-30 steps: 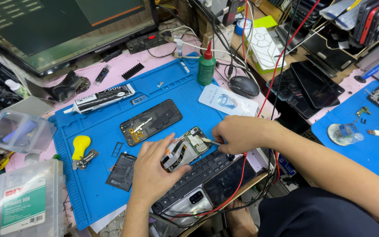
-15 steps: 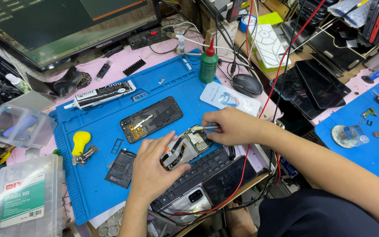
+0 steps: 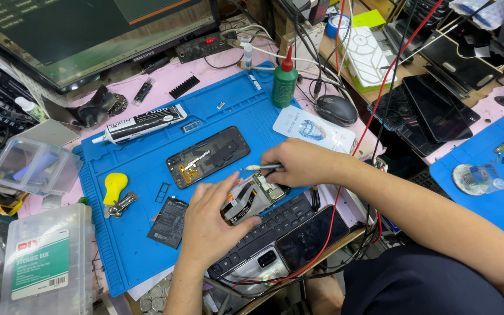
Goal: The person uses multimeter probes to test components on a mobile phone motherboard, then handles a phone battery and the internal chassis assembly.
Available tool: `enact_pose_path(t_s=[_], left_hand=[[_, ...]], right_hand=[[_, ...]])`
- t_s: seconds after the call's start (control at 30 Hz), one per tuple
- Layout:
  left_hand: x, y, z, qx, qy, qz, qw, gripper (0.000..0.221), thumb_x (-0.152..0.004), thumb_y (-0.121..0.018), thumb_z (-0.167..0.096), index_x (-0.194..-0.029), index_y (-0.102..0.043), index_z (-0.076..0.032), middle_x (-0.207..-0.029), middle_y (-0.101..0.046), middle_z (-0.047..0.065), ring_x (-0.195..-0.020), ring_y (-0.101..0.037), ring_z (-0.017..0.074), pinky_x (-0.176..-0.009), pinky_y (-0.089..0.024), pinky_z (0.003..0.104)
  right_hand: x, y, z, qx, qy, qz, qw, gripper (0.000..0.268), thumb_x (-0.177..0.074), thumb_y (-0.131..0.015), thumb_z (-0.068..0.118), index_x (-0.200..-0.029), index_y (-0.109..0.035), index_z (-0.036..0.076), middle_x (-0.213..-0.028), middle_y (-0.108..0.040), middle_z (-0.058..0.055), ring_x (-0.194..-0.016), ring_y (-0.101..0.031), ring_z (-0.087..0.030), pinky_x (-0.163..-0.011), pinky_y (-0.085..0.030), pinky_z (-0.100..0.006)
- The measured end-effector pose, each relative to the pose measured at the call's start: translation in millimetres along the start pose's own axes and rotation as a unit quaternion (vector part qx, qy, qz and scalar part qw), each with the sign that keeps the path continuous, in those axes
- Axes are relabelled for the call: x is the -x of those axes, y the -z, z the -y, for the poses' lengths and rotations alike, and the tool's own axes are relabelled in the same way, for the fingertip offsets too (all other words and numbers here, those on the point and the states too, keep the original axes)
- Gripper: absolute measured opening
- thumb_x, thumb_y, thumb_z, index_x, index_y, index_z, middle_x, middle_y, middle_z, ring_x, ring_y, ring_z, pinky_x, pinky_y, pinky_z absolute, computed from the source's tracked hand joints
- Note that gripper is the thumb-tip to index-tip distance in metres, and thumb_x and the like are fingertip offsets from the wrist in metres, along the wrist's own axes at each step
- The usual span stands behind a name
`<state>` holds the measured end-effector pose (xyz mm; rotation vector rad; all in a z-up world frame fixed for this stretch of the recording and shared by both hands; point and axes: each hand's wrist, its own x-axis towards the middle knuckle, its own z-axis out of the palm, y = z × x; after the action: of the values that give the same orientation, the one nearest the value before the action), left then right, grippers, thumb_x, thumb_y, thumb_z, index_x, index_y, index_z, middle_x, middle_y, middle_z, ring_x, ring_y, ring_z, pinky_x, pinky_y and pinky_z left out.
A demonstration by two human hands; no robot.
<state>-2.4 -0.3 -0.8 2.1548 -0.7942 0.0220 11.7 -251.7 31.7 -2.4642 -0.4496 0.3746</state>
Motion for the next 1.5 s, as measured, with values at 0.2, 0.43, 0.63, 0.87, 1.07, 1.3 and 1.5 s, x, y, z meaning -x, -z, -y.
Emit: enact_pose_path(t_s=[0.2, 0.43, 0.63, 0.87, 1.07, 1.3, 1.5], left_hand=[[0.8, -0.7, 0.3, -0.002, 0.003, 0.000, 1.000, 0.088, -0.059, -0.093, -0.033, -0.136, -0.060, -0.004, -0.117, -0.072, 0.008, -0.102, -0.060, 0.0270, -0.089, -0.051, 0.039], [1.1, -1.4, 0.4, 0.004, 0.015, -0.001, 1.000, 0.090, -0.058, -0.092, -0.033, -0.137, -0.060, -0.004, -0.115, -0.072, 0.007, -0.101, -0.061, 0.0263, -0.088, -0.051, 0.038], [0.5, -0.9, -0.5, 0.000, 0.017, -0.001, 1.000, 0.091, -0.057, -0.093, -0.033, -0.137, -0.060, -0.004, -0.114, -0.073, 0.006, -0.100, -0.061, 0.0260, -0.087, -0.051, 0.039], [-0.6, -0.9, -3.5, -0.007, 0.024, 0.004, 1.000, 0.094, -0.055, -0.093, -0.033, -0.138, -0.059, -0.005, -0.112, -0.074, 0.006, -0.099, -0.061, 0.0262, -0.088, -0.050, 0.039], [-1.8, -1.6, -4.7, -0.012, 0.036, 0.007, 0.999, 0.095, -0.055, -0.094, -0.033, -0.139, -0.058, -0.005, -0.114, -0.074, 0.004, -0.100, -0.060, 0.0260, -0.088, -0.050, 0.039], [-0.8, -2.8, -3.5, -0.018, 0.040, 0.008, 0.999, 0.096, -0.055, -0.094, -0.035, -0.139, -0.059, -0.006, -0.117, -0.073, 0.004, -0.102, -0.060, 0.0254, -0.090, -0.050, 0.039], [-0.7, -4.3, -2.5, -0.020, 0.022, -0.001, 1.000, 0.095, -0.055, -0.094, -0.035, -0.138, -0.059, -0.005, -0.122, -0.074, 0.001, -0.101, -0.060, 0.0247, -0.091, -0.049, 0.039]], right_hand=[[-4.7, -2.3, -2.4, 0.003, -0.008, 0.006, 1.000, 0.020, -0.085, -0.073, 0.022, -0.096, -0.074, 0.006, -0.074, -0.073, -0.016, -0.070, -0.072, -0.033, -0.067, -0.054, -0.042], [-5.4, -4.1, -4.7, -0.001, -0.024, 0.023, 0.999, 0.020, -0.087, -0.071, 0.024, -0.095, -0.073, 0.006, -0.077, -0.073, -0.017, -0.074, -0.073, -0.033, -0.070, -0.054, -0.042], [-3.8, -1.2, -12.3, -0.011, -0.011, 0.005, 1.000, 0.024, -0.089, -0.069, 0.025, -0.102, -0.071, 0.005, -0.082, -0.074, -0.017, -0.078, -0.072, -0.035, -0.071, -0.054, -0.043], [-2.0, -3.9, -4.2, 0.002, -0.013, 0.044, 0.999, 0.022, -0.091, -0.066, 0.023, -0.104, -0.066, 0.005, -0.085, -0.072, -0.017, -0.083, -0.070, -0.037, -0.075, -0.053, -0.046], [4.5, -2.8, -1.9, 0.026, 0.027, 0.030, 0.999, 0.024, -0.084, -0.073, 0.018, -0.101, -0.067, 0.004, -0.091, -0.072, -0.019, -0.089, -0.069, -0.038, -0.077, -0.052, -0.047], [9.9, 8.7, -22.5, 0.015, 0.031, -0.055, 0.998, 0.022, -0.086, -0.070, 0.015, -0.103, -0.067, 0.002, -0.098, -0.073, -0.018, -0.094, -0.069, -0.038, -0.081, -0.053, -0.045], [13.1, 9.7, -35.8, 0.041, 0.012, -0.072, 0.997, 0.021, -0.085, -0.071, 0.015, -0.101, -0.068, 0.001, -0.099, -0.073, -0.018, -0.095, -0.069, -0.038, -0.083, -0.053, -0.045]])
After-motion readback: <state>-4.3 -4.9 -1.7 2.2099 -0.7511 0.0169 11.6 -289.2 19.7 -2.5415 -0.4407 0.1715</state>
